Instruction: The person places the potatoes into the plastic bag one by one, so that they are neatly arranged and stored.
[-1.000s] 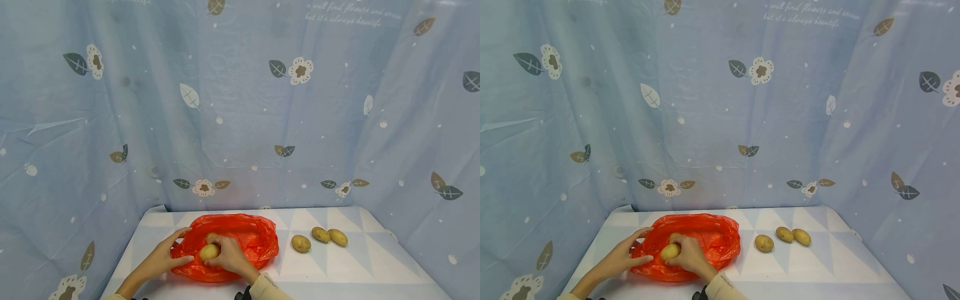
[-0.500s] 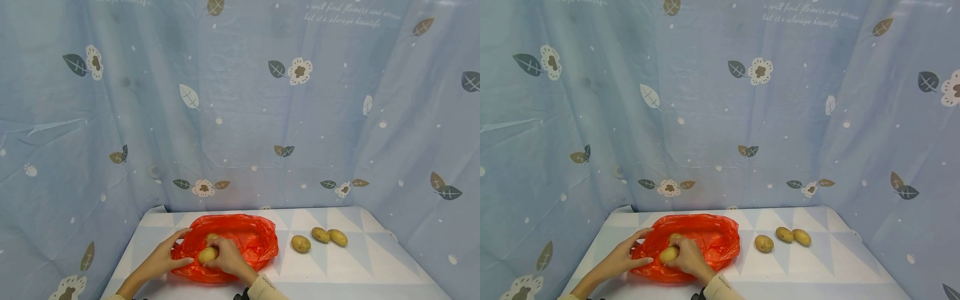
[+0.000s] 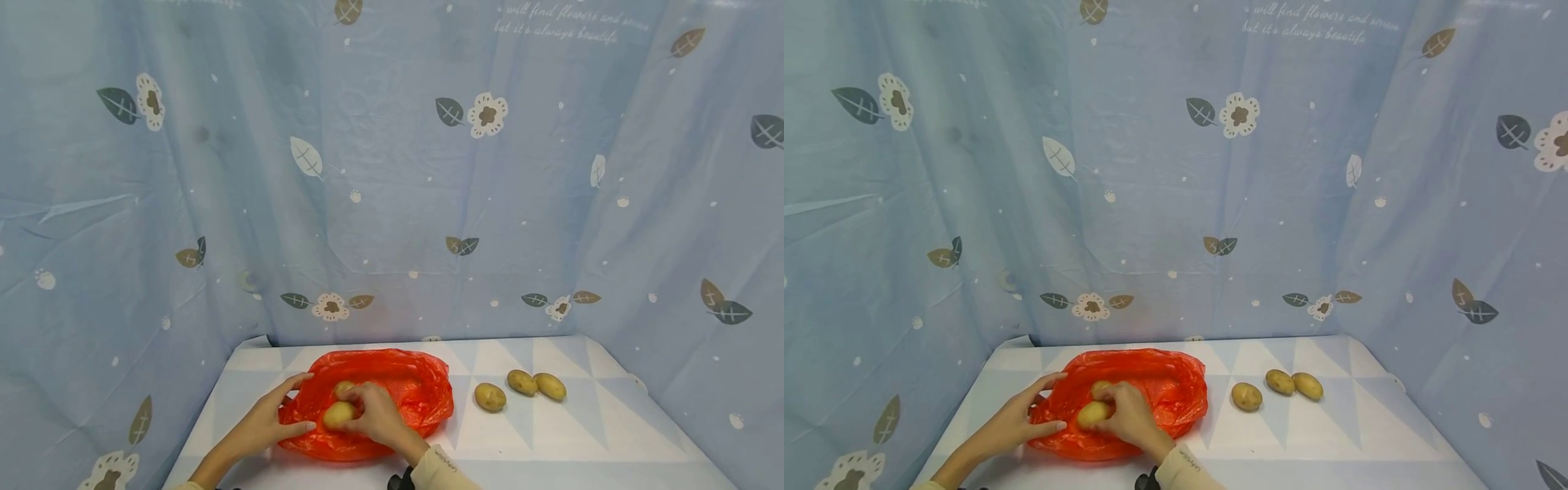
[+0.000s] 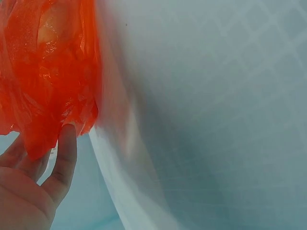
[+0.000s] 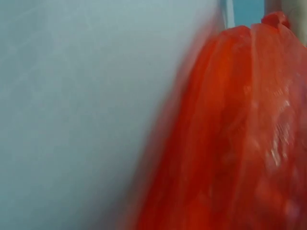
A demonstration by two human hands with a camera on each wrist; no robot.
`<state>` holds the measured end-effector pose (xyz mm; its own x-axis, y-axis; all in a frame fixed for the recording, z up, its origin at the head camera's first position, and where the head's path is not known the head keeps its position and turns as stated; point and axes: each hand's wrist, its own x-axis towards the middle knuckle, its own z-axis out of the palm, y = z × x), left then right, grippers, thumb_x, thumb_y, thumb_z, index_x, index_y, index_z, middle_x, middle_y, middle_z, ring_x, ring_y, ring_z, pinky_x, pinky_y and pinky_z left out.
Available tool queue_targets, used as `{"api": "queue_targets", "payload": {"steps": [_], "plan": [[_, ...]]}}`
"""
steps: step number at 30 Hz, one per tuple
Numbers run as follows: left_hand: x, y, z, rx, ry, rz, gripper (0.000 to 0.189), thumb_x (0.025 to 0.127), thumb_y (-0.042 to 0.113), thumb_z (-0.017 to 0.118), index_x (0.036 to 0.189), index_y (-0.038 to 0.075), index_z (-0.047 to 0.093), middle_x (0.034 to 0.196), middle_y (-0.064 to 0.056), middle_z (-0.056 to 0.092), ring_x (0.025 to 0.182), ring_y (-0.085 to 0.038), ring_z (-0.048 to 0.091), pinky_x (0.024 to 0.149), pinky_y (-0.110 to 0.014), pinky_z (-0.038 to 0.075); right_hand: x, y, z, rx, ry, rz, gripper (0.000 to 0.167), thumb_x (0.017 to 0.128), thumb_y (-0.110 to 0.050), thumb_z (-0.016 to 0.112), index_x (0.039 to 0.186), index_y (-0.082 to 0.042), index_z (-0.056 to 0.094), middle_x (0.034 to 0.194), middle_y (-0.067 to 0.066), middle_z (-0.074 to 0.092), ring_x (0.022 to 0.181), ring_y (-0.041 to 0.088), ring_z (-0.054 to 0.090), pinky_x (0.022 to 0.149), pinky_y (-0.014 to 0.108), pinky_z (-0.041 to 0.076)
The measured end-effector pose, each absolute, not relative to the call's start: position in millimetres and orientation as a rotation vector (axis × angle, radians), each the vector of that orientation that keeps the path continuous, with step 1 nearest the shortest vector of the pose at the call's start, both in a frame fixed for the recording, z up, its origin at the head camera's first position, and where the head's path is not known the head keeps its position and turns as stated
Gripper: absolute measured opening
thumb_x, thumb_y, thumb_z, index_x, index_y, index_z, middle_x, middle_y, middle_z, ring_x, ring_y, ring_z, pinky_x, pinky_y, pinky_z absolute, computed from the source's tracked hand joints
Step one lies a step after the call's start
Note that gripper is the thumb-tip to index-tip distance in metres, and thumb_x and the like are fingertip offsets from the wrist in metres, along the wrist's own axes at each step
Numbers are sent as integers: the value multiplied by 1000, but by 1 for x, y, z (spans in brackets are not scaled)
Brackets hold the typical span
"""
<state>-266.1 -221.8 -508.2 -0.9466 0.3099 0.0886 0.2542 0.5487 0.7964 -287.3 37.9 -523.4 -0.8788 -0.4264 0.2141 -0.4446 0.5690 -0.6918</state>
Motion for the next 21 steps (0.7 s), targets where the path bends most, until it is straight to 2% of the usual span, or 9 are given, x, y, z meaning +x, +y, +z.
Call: {"api": "queue_targets", "payload": {"steps": [4,11,18,21], "plan": [[-266,-222,-507,510,2714,1380,85,82,35,88,154,25,44,144,-12,53,102,-23,56,77,-30,55,-287,51,-516,766,-2728,1290,39,79,-16,92,114,-11,76,104,-1,69,87,19,60,72,21,51],[-264,-222,-508,503,2734,1359,86,81,34,89,153,25,44,144,-11,53,101,-23,55,78,-29,54,-293,81,-509,719,-2713,1285,39,81,-21,90,116,-11,75,109,5,70,91,20,62,73,23,52],[-263,-224,-504,511,2730,1370,85,81,32,89,153,25,45,144,-12,53,102,-23,55,79,-30,54,-296,119,-503,665,-2687,1264,35,85,-24,87,117,-18,74,113,1,70,94,20,63,74,25,54],[-264,-224,-506,492,2731,1370,85,81,34,89,153,25,45,143,-11,53,102,-23,55,79,-30,54,-296,135,-502,661,-2618,1269,35,86,-23,86,117,-15,73,111,-1,71,93,22,65,75,27,56]]}}
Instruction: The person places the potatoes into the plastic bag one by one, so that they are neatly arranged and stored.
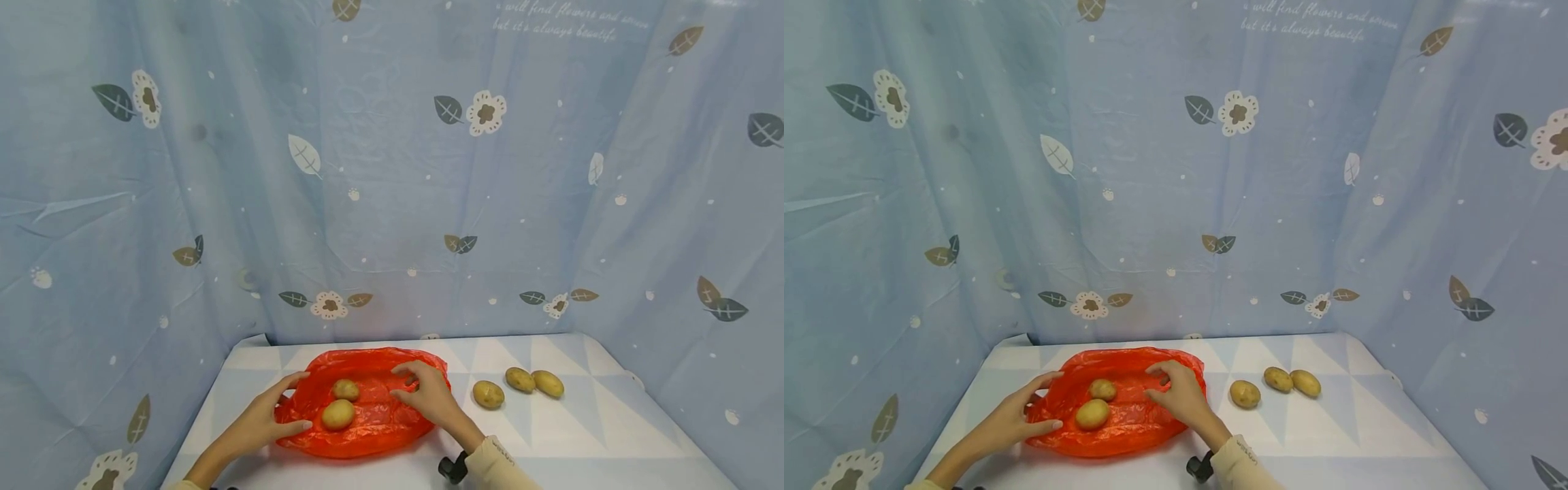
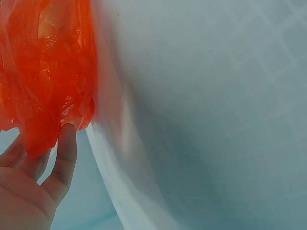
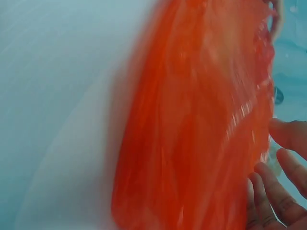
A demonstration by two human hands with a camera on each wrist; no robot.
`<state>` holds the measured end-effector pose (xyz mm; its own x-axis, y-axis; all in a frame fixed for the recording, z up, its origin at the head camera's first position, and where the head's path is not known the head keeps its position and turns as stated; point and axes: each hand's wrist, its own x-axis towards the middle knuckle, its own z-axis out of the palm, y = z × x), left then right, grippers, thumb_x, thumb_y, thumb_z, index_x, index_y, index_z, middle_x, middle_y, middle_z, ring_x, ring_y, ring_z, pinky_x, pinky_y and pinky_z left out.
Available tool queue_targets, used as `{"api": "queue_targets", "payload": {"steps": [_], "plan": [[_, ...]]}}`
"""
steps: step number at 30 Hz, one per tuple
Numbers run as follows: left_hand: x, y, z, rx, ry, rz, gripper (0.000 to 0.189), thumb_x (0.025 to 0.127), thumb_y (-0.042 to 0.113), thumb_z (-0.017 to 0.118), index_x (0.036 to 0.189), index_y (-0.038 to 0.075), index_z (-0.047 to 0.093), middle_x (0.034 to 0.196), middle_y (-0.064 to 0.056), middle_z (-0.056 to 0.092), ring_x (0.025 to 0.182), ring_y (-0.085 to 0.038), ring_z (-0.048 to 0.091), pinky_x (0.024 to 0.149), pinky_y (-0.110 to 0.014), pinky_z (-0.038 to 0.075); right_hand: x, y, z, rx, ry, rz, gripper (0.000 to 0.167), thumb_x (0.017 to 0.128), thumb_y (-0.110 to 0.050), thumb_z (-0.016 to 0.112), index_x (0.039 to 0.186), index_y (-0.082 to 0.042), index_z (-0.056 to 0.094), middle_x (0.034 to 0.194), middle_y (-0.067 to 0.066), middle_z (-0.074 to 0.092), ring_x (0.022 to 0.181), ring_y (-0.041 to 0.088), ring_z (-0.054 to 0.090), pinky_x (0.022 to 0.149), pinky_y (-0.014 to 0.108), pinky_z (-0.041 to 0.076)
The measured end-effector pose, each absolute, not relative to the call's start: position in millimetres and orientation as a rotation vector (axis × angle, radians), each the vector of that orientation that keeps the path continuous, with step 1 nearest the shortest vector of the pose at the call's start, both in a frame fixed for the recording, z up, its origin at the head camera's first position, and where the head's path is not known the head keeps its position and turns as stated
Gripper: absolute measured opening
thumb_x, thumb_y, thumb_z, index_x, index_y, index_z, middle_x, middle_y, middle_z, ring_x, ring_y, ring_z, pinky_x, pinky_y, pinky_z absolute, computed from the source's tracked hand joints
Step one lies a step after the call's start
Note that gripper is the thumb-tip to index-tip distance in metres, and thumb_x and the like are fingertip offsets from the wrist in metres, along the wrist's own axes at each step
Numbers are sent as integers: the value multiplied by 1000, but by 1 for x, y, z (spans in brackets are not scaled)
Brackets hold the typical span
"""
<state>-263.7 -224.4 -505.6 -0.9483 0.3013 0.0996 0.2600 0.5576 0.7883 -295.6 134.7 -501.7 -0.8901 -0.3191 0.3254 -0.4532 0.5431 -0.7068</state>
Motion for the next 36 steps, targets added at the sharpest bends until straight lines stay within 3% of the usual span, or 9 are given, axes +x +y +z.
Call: {"api": "queue_targets", "payload": {"steps": [5,13,19,25,29,32,36], "plan": [[-264,-224,-506,474,2731,1360,86,80,34,90,153,25,45,143,-11,53,102,-22,55,79,-30,54,-297,159,-497,626,-2578,1239,34,86,-21,85,117,-14,73,110,-3,71,91,21,67,74,26,57],[-266,-222,-506,476,2726,1347,86,80,34,89,153,25,45,145,-12,52,102,-23,55,78,-29,54,-296,196,-492,487,-2585,1290,39,86,-20,86,120,-8,72,112,10,72,92,23,67,75,25,57],[-267,-222,-508,473,2738,1349,86,80,35,90,153,26,45,144,-10,53,102,-23,55,78,-29,54,-297,225,-496,366,-2591,1268,38,83,-21,88,117,-13,73,109,5,73,90,17,66,74,24,57],[-267,-221,-509,472,2728,1353,86,80,35,90,153,25,45,145,-11,52,102,-23,55,78,-29,54,-294,251,-500,282,-2576,1286,36,81,-14,89,115,-13,74,106,0,72,91,22,67,74,26,57],[-267,-222,-510,462,2730,1352,85,80,35,90,152,26,46,145,-11,52,102,-23,55,78,-28,55,-292,266,-503,225,-2603,1263,38,82,-15,88,117,-11,73,109,6,72,88,17,65,76,27,56],[-267,-222,-510,447,2732,1353,85,80,35,90,152,27,46,145,-11,53,102,-23,55,78,-28,55,-291,277,-505,209,-2612,1189,38,83,-16,88,117,-12,73,110,10,73,90,19,66,78,31,56],[-266,-223,-509,438,2729,1365,85,80,35,90,152,26,46,144,-11,53,102,-22,56,77,-28,55,-291,290,-507,207,-2607,1119,38,83,-18,88,116,-10,74,109,11,74,96,30,68,84,43,57]]}}
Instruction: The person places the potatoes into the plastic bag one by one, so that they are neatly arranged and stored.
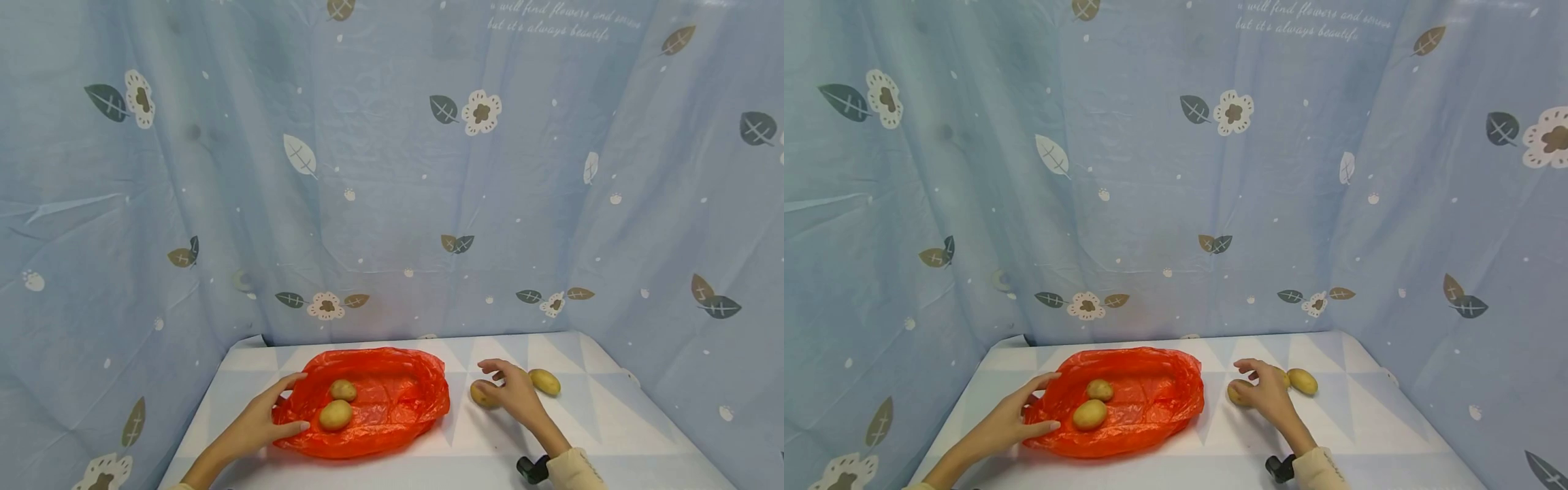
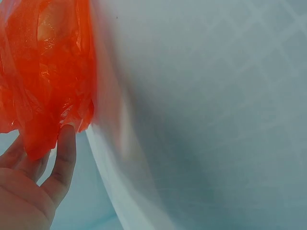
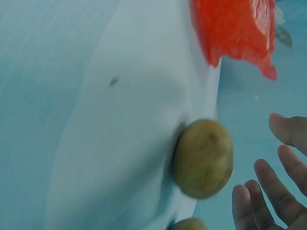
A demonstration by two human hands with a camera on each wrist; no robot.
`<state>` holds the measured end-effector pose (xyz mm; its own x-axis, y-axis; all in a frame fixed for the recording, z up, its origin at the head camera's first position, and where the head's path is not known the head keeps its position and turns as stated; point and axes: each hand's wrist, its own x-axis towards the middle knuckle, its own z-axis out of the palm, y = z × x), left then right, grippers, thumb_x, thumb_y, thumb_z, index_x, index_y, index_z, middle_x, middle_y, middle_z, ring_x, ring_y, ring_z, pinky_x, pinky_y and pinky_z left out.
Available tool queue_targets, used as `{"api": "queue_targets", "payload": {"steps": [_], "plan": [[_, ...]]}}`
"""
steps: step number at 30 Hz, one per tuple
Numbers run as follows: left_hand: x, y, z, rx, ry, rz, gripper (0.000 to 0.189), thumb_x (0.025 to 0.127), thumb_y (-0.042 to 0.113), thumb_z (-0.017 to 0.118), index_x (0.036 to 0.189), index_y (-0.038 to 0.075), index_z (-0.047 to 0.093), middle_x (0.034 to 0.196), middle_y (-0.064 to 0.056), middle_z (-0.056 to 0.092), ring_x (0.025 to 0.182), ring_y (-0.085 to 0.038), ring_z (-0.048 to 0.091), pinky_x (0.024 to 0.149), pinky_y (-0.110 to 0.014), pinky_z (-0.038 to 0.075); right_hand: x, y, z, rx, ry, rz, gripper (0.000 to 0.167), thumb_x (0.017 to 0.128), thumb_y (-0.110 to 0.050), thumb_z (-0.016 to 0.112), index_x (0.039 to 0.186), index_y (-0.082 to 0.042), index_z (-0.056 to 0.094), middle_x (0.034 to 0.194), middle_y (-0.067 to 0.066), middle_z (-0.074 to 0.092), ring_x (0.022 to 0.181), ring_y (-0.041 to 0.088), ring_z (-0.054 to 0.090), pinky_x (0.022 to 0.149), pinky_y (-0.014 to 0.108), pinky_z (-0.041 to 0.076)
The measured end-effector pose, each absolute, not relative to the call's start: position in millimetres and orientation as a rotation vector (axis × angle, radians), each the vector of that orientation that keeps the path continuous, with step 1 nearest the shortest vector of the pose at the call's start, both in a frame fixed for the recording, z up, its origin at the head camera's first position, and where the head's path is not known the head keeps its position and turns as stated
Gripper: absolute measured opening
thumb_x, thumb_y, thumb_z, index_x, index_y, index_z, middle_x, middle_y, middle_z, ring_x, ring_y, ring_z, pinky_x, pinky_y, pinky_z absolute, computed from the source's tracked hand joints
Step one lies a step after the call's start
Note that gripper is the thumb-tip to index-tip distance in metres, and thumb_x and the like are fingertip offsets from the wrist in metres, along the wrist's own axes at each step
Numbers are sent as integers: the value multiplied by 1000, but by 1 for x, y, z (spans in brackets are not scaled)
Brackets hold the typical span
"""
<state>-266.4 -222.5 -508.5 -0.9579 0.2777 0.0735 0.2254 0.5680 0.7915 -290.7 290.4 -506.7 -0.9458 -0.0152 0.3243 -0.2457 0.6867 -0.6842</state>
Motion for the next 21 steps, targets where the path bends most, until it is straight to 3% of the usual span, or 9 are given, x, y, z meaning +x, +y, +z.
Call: {"api": "queue_targets", "payload": {"steps": [6,14,21], "plan": [[-266,-222,-508,433,2723,1361,85,80,35,89,152,26,46,144,-11,53,102,-22,55,77,-27,55,-291,305,-511,173,-2657,1072,40,84,-24,88,118,-8,73,112,9,73,102,33,67,90,49,55],[-265,-223,-508,439,2714,1363,85,80,34,89,152,25,46,145,-12,52,102,-22,55,77,-27,55,-290,317,-518,170,-2698,1131,44,81,-19,89,119,-5,72,117,11,72,111,38,66,99,53,52],[-266,-224,-509,460,2707,1376,85,80,32,90,152,25,46,144,-13,52,102,-23,55,77,-27,55,-293,322,-525,172,-2694,1161,45,79,-21,91,117,-4,72,115,7,72,109,37,66,97,52,52]]}}
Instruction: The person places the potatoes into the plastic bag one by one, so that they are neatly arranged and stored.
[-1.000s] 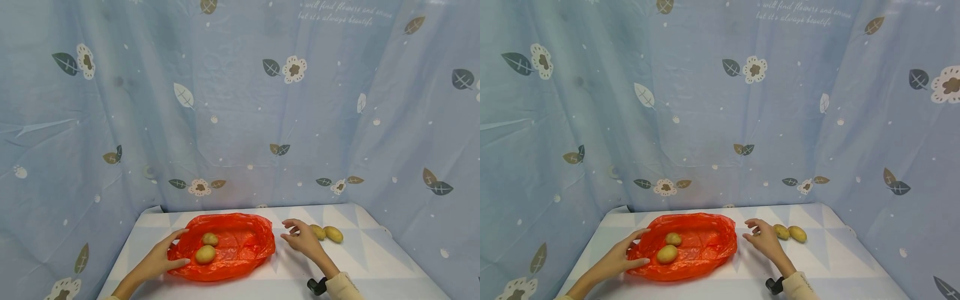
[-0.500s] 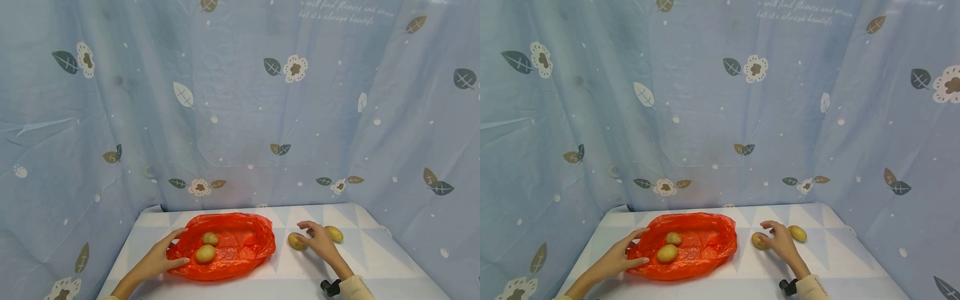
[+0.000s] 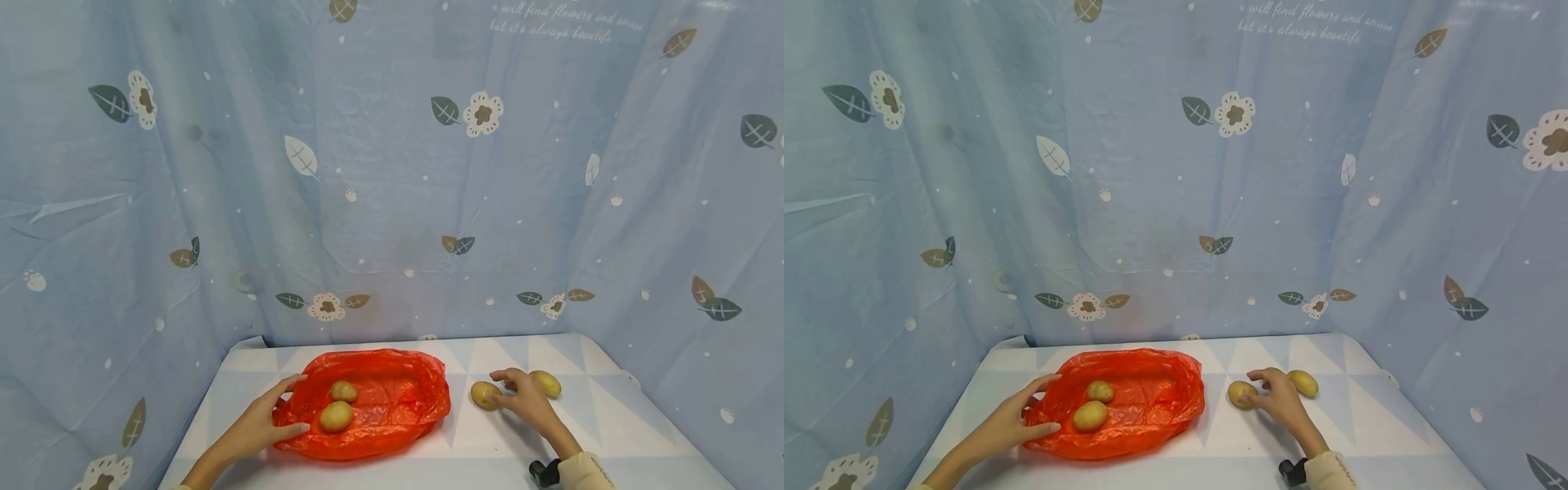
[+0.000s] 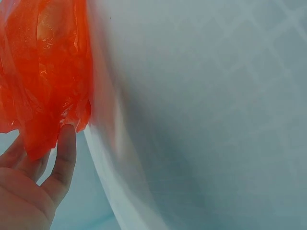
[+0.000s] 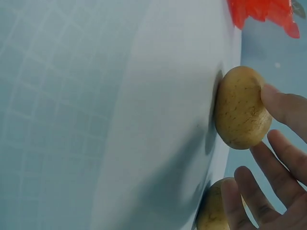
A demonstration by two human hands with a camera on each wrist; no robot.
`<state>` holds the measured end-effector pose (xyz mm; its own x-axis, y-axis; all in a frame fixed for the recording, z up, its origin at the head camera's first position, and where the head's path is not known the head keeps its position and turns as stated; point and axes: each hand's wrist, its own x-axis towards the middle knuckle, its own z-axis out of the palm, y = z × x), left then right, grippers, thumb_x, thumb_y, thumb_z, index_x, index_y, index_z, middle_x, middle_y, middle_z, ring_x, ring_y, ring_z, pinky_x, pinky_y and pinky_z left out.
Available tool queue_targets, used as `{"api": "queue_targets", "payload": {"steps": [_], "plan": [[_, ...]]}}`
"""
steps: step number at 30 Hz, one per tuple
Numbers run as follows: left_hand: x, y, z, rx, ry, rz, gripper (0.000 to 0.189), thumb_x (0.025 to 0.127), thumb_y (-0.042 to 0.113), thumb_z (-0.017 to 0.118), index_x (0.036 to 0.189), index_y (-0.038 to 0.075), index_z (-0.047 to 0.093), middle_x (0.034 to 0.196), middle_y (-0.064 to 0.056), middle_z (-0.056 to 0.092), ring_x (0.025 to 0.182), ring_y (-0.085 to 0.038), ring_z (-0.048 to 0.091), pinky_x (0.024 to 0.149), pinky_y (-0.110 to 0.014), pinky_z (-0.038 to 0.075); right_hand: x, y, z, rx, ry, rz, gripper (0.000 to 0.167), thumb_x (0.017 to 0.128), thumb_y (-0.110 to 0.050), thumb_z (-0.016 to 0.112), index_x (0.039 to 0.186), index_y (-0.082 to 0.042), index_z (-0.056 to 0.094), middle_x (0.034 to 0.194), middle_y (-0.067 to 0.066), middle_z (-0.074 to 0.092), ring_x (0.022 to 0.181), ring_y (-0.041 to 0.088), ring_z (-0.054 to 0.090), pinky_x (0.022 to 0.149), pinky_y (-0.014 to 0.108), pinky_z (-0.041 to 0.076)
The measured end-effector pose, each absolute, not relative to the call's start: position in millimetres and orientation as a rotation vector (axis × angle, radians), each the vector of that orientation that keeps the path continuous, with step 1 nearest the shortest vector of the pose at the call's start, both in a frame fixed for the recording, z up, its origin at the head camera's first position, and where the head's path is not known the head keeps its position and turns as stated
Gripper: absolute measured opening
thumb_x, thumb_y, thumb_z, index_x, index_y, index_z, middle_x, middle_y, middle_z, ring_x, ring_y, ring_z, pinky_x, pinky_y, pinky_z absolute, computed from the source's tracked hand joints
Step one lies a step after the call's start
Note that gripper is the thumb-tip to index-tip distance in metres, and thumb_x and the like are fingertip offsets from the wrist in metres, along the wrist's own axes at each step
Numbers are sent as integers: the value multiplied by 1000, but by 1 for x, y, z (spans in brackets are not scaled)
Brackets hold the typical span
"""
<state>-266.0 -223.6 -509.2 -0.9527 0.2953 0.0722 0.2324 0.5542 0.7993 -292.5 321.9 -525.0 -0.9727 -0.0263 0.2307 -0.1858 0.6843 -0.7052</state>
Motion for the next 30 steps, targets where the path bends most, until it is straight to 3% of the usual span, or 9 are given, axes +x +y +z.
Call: {"api": "queue_targets", "payload": {"steps": [10,25,30], "plan": [[-267,-223,-513,433,2725,1364,85,80,35,89,152,26,46,143,-11,53,102,-23,55,77,-28,55,-295,326,-535,296,-2734,1101,50,73,-18,94,116,-3,75,105,2,70,86,16,64,77,29,54],[-266,-221,-512,437,2725,1359,85,80,36,89,153,25,45,145,-12,52,102,-23,55,77,-28,55,-295,316,-538,229,-2741,1182,55,74,-19,94,121,-2,72,116,9,72,87,14,64,76,26,54],[-267,-223,-511,457,2720,1358,85,80,36,89,153,24,45,144,-13,52,102,-23,55,77,-28,55,-296,312,-538,151,-2752,1185,55,74,-22,94,121,-5,72,114,4,72,89,14,63,76,26,53]]}}
